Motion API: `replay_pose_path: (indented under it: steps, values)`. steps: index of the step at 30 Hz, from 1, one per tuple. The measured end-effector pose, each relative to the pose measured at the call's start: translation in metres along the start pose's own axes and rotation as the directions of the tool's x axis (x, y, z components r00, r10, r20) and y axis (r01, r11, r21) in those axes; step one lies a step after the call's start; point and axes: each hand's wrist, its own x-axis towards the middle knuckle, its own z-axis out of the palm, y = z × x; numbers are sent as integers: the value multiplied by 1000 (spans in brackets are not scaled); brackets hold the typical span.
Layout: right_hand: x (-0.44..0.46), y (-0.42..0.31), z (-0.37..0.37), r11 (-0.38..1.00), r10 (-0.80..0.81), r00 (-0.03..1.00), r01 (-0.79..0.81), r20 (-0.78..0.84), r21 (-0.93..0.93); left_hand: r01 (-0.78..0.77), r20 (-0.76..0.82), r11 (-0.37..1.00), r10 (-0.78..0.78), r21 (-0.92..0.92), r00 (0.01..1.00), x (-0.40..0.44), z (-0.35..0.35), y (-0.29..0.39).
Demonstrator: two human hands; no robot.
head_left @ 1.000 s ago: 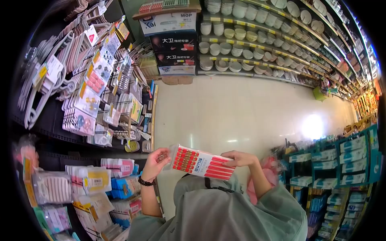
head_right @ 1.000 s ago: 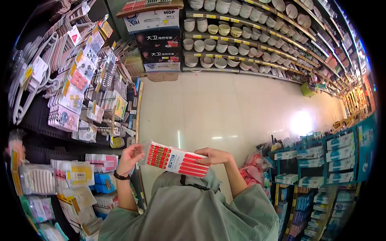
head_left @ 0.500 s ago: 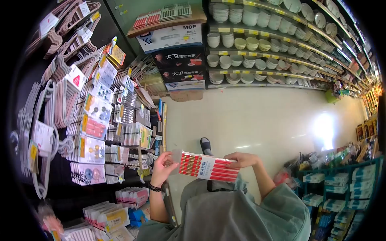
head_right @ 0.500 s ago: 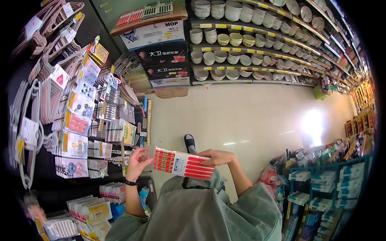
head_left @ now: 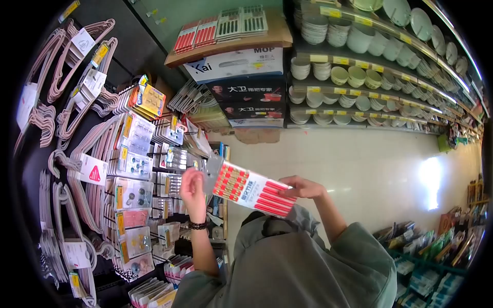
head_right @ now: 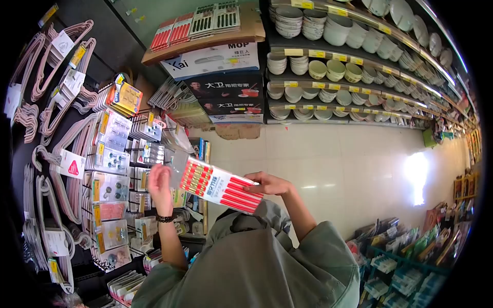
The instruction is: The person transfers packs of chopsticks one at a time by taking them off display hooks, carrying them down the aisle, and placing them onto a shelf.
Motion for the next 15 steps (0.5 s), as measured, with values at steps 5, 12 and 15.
replay_pose_path:
  steps: [5,12,15]
  values:
    - [61,-12,-23,945,-53,975,119,-216,304,-4,-285,960,-79,-281,955,33,52,-6]
    - [190,-62,-40,862,-108,881,314,-461,397,153,240,929,-73,-337,968,61,112,-39]
    - [248,-81,-62,841,-138,869,357,-476,407,110,50,920,-98,-376,994,120,124,-40]
